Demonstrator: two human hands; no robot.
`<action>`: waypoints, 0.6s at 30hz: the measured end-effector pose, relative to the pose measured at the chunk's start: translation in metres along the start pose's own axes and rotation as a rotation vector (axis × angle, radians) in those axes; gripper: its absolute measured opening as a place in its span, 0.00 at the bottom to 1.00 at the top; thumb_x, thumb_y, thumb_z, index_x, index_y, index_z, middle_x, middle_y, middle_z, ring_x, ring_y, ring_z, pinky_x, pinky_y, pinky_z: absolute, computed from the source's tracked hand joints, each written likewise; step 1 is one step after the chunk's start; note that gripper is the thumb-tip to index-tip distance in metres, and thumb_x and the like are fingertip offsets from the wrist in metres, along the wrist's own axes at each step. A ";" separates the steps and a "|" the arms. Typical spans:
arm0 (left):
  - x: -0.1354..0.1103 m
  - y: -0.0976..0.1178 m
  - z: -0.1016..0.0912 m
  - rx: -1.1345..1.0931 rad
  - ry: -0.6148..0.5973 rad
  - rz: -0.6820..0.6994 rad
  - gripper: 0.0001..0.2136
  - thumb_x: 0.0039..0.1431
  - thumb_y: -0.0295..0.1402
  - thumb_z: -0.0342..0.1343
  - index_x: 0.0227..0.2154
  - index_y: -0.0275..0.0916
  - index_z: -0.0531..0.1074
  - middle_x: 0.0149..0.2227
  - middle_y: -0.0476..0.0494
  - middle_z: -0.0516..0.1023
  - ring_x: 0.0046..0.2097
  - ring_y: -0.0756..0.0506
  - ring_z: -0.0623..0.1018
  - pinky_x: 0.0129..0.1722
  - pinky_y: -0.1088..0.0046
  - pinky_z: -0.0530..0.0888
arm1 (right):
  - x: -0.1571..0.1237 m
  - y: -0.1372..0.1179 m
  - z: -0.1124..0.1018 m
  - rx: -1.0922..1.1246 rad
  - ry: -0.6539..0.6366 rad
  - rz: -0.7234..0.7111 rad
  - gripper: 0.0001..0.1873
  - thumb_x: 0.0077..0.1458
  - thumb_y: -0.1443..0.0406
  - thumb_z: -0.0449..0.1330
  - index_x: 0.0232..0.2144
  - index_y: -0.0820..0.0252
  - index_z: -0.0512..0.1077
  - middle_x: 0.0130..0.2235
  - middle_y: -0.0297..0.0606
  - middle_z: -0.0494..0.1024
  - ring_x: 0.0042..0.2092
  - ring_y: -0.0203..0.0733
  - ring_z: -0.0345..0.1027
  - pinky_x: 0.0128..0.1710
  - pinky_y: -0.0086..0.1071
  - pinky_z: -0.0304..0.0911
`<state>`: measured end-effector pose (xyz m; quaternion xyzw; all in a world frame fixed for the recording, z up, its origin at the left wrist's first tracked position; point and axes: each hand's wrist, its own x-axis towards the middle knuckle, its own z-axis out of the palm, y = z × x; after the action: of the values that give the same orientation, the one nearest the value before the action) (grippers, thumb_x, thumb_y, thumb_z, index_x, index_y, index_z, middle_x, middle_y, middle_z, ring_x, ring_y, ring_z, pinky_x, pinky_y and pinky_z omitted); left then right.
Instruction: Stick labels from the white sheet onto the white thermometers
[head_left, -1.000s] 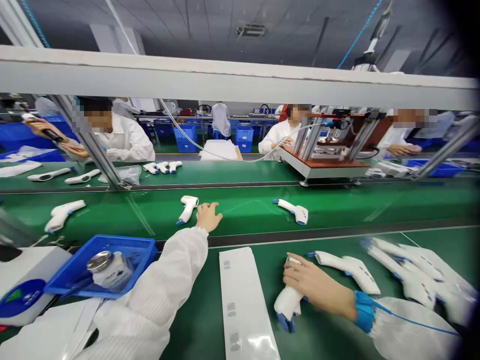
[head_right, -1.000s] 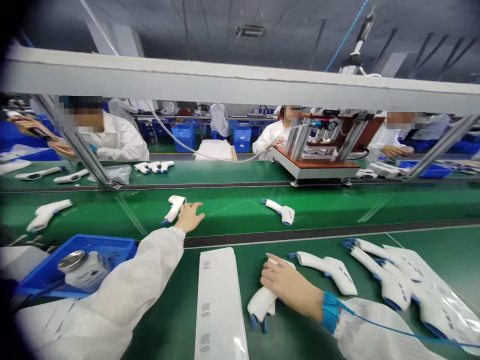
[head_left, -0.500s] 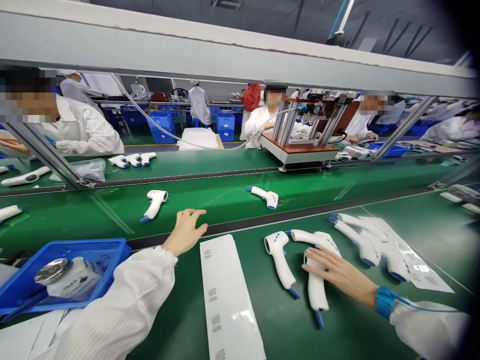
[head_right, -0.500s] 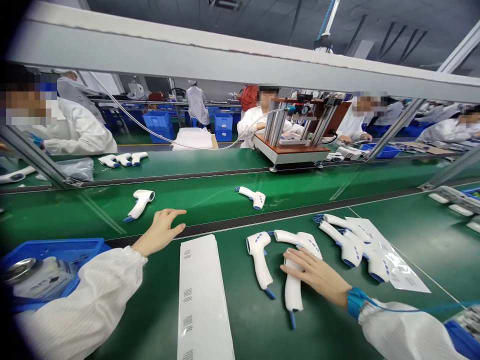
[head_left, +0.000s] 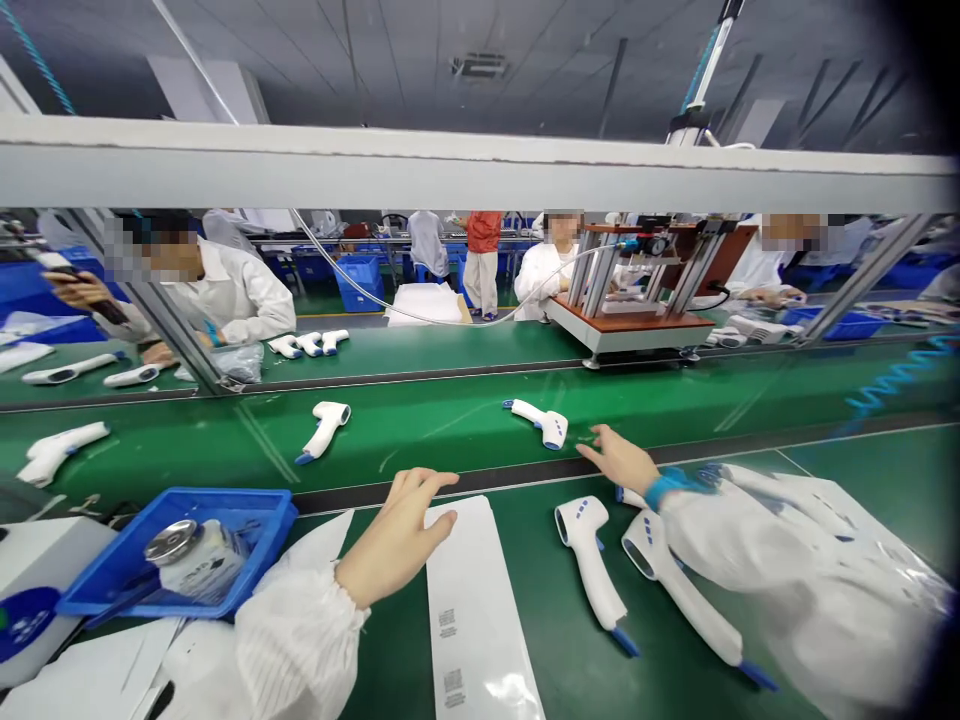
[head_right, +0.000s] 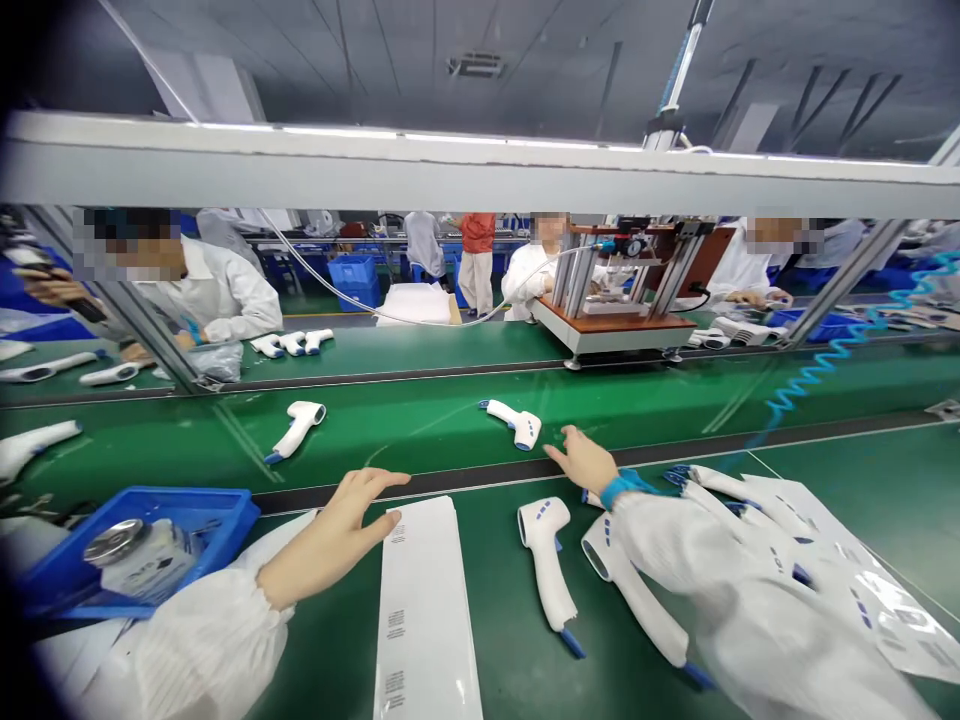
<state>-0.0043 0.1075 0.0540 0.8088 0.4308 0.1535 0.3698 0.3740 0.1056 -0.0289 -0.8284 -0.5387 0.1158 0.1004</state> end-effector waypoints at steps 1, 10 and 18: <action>-0.004 0.004 0.001 -0.014 0.006 0.013 0.18 0.61 0.35 0.47 0.54 0.45 0.67 0.54 0.41 0.68 0.58 0.38 0.64 0.57 0.54 0.64 | 0.017 -0.018 0.004 0.019 -0.001 0.052 0.29 0.60 0.55 0.53 0.56 0.71 0.60 0.51 0.60 0.72 0.51 0.59 0.70 0.49 0.48 0.63; -0.062 -0.003 -0.011 -0.099 0.290 -0.040 0.21 0.62 0.33 0.48 0.58 0.45 0.63 0.56 0.39 0.66 0.59 0.39 0.64 0.60 0.55 0.62 | 0.029 -0.153 0.024 0.262 -0.127 -0.210 0.41 0.47 0.72 0.60 0.61 0.68 0.49 0.47 0.50 0.75 0.44 0.46 0.74 0.43 0.36 0.67; -0.098 -0.033 0.028 -0.871 0.186 -0.068 0.48 0.40 0.37 0.68 0.65 0.41 0.51 0.46 0.38 0.73 0.44 0.39 0.75 0.45 0.59 0.70 | -0.125 -0.212 0.046 0.337 -0.194 -1.265 0.36 0.51 0.69 0.58 0.62 0.52 0.57 0.59 0.44 0.68 0.59 0.55 0.64 0.56 0.46 0.64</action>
<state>-0.0639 0.0268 0.0178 0.5459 0.3836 0.3803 0.6404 0.1266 0.0779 -0.0003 -0.3111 -0.9025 0.1913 0.2282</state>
